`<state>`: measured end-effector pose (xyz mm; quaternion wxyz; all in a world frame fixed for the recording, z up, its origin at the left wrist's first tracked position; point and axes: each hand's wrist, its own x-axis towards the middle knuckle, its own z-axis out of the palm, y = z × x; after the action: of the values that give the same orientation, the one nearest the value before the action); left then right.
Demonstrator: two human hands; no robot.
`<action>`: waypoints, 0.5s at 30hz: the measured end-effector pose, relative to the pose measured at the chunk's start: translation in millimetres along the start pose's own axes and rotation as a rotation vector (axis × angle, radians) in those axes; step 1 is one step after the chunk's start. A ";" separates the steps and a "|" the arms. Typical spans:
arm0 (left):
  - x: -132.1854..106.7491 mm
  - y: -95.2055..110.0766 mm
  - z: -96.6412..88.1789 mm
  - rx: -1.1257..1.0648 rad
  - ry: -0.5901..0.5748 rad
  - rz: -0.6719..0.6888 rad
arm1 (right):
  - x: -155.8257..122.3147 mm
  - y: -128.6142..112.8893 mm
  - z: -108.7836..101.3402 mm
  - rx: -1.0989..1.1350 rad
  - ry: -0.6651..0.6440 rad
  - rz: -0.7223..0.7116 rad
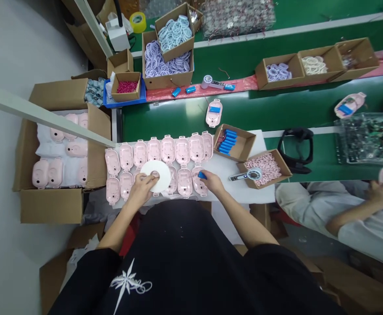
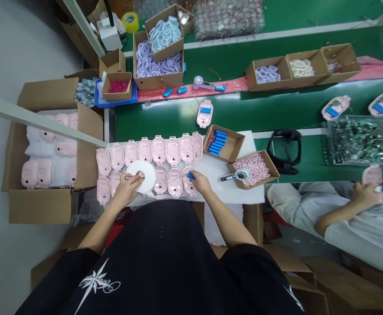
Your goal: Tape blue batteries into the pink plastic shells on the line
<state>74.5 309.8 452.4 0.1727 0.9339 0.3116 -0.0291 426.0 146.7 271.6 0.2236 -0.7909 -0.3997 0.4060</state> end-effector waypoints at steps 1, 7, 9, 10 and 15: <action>-0.5 0.8 1.2 -0.002 0.010 -0.009 | 1.3 1.8 4.1 -0.140 -0.071 -0.047; 0.2 10.6 9.8 -0.016 -0.016 -0.013 | 15.9 7.3 19.1 -0.449 -0.227 -0.189; -0.1 11.8 11.4 -0.023 -0.013 -0.017 | 19.2 6.6 23.5 -0.471 -0.236 -0.213; -0.3 12.1 11.8 -0.025 -0.012 -0.016 | 20.3 5.5 25.6 -0.481 -0.237 -0.224; 0.3 11.6 11.9 -0.026 -0.027 0.003 | 25.0 0.0 29.3 -0.527 -0.231 -0.311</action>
<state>82.3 297.2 444.7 0.1891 0.9316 0.3081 -0.0376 410.7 167.9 243.3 0.0238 -0.6997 -0.6297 0.3366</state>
